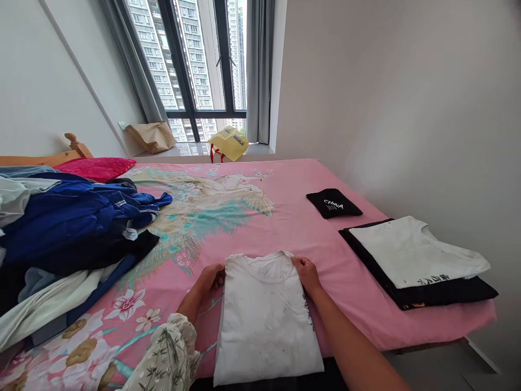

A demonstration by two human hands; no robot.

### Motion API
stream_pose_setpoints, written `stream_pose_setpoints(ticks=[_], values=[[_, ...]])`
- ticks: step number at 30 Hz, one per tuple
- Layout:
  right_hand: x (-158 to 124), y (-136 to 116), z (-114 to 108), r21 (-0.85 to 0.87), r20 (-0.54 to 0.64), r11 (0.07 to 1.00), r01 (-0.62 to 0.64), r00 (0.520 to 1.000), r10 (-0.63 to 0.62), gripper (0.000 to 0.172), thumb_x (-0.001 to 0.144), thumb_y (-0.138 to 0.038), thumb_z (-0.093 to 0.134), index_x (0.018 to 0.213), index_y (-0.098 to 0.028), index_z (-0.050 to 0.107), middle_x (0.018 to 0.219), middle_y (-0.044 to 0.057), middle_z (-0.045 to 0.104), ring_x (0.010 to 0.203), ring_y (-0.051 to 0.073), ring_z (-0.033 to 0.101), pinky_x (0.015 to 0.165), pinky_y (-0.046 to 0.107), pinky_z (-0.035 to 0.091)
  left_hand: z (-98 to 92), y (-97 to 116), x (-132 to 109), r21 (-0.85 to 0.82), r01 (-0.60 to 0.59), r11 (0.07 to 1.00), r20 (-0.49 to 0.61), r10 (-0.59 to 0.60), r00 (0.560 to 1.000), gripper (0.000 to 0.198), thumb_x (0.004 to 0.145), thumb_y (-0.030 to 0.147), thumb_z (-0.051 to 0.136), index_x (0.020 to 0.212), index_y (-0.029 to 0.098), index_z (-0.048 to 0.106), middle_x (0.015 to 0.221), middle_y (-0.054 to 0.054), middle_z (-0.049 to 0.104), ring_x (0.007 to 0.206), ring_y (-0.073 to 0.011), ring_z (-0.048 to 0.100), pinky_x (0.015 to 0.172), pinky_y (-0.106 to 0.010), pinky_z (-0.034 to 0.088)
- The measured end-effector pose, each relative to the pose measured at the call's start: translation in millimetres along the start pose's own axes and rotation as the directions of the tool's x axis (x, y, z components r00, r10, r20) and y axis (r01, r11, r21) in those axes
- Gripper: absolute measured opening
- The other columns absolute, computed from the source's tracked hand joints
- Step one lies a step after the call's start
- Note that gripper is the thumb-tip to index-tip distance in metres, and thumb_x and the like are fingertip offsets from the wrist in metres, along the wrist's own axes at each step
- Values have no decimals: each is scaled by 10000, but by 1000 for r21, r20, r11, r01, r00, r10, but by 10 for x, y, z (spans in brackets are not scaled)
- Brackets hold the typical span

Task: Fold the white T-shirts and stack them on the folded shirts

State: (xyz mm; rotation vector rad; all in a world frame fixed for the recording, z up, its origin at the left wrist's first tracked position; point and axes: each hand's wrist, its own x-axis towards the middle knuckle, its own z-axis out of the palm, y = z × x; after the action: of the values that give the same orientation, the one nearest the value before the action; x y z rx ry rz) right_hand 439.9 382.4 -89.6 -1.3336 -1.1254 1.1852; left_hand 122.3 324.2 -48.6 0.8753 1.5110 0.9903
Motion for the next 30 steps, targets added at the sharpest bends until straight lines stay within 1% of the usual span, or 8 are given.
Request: stream_pose_setpoints(ticks=[6,11,15,17,20,22,24,30], values=[[-108,-127,-61,-8,64,1000,-8,998,8,359,671,-531,555,679,-173,582,585,-14,555,555,125,429,516,231,347,19,-94,-235,-6,-1,1000,33,2,999,273,650,422,530,522,194,453,380,63,399,318,-52,249,378,-219,152],[-325,-132,-184,-38,161,998,-40,986,46,328,696,-498,545,619,-182,507,509,-51,470,491,99,381,472,219,325,43,-146,-276,3,-28,1000,16,28,999,268,606,403,593,527,198,439,345,85,357,316,-45,232,378,-214,103],[-457,-93,-249,-73,200,992,-103,973,116,314,695,-489,558,646,-181,519,436,-75,399,389,84,317,393,221,264,45,-145,-293,-5,-37,999,17,37,999,281,580,419,634,562,189,474,368,94,353,333,-41,237,381,-210,91],[-478,-99,-238,-67,199,992,-106,973,117,296,676,-467,587,681,-175,537,485,-61,459,421,89,366,417,221,305,49,-127,-318,-15,-39,999,32,40,999,266,563,401,655,604,175,521,388,94,367,347,-38,243,384,-208,101],[-479,-134,-190,-39,182,995,-88,979,94,287,641,-426,623,749,-169,556,639,-22,564,539,107,457,512,228,386,58,-92,-364,-42,-53,998,63,55,996,258,534,316,662,728,158,598,421,96,383,373,-35,261,394,-201,132],[-479,-160,-168,-26,167,996,-82,982,85,292,626,-416,631,760,-171,548,672,-16,569,570,112,467,538,231,396,59,-78,-386,-66,-63,996,76,68,995,304,544,289,635,820,162,617,431,100,371,383,-37,265,399,-196,149],[-485,-186,-166,-16,155,997,-80,985,81,281,619,-411,632,728,-175,525,643,-26,538,557,105,442,525,227,381,53,-81,-389,-85,-68,994,73,75,995,323,567,296,604,863,168,614,446,98,372,387,-41,278,395,-192,164],[-517,-257,-203,12,156,996,-93,984,90,213,695,-380,492,615,-201,409,514,-67,379,470,80,314,435,213,282,9,-168,-323,-70,-38,997,43,41,998,231,571,364,612,669,166,542,456,73,443,361,-39,324,356,-184,172]])
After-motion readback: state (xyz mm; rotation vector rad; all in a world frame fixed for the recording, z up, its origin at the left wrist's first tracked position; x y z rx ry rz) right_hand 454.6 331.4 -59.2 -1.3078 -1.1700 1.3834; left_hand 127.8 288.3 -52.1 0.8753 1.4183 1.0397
